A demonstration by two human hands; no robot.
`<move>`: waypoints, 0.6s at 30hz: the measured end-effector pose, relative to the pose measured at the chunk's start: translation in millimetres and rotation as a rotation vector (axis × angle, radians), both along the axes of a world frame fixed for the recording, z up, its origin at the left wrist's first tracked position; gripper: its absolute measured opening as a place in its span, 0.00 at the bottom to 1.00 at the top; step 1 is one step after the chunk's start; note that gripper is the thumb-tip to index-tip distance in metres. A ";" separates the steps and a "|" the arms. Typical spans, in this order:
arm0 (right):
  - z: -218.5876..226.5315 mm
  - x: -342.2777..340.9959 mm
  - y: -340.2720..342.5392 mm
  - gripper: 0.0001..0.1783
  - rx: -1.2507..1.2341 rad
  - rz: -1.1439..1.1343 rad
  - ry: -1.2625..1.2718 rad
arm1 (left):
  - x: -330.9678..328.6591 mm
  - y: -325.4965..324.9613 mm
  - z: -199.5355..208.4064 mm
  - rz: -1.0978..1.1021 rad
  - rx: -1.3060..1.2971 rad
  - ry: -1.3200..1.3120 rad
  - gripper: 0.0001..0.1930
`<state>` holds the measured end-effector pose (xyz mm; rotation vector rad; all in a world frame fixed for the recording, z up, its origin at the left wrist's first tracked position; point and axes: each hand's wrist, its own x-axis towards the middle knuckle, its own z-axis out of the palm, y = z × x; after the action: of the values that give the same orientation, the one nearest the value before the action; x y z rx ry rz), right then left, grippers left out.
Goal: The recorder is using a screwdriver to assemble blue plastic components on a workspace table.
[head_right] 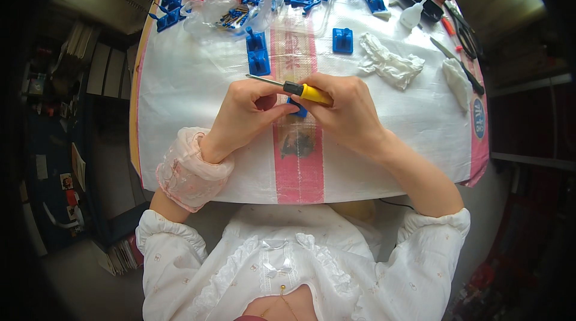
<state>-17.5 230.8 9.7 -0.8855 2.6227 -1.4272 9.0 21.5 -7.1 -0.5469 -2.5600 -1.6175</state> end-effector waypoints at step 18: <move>23.5 -17.3 13.6 0.09 -0.151 -0.136 -0.018 | -1.9 -0.7 12.0 0.108 0.110 0.092 0.03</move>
<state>-34.7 244.4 33.2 -0.7133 2.6369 -1.6761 7.2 20.7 4.9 -0.4540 -2.3752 -1.6448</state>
